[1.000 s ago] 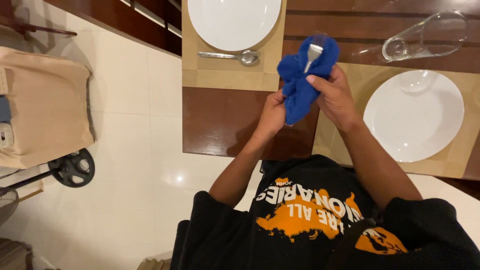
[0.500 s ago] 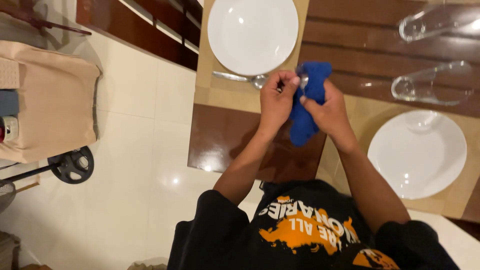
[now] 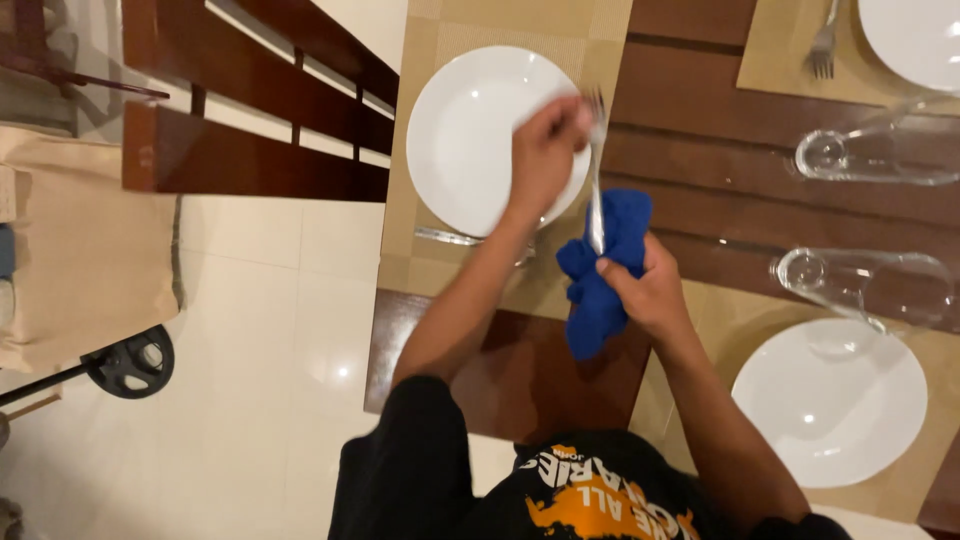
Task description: The person dries silverware, including forks, spoons, and knives, using a blue cloth. They wipe each piece individually and place them on a white plate. The person also wipes the plate itself with the cloth.
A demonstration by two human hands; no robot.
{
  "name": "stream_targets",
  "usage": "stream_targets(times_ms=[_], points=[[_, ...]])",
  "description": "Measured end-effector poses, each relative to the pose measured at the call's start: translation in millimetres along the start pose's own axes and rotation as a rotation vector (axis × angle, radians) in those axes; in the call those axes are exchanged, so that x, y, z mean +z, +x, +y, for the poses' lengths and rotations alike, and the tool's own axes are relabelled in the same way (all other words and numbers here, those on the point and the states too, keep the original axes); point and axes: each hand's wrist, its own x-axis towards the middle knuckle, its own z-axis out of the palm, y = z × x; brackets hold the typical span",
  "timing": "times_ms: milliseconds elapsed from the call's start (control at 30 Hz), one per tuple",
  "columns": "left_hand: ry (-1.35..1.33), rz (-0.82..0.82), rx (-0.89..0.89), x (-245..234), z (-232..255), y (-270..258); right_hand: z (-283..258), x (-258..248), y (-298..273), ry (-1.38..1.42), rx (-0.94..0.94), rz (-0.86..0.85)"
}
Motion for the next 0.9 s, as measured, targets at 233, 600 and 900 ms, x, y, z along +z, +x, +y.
stream_targets(times_ms=[233,600,900], points=[[0.559,-0.342,0.445,-5,-22,187,13,13,12,-0.104,0.203,-0.067],[1.128,-0.803,0.422,-20,-37,215,21,12,6,-0.06,0.359,-0.091],[1.08,-0.47,0.544,-14,-13,148,26,5,-13,-0.011,0.334,-0.08]])
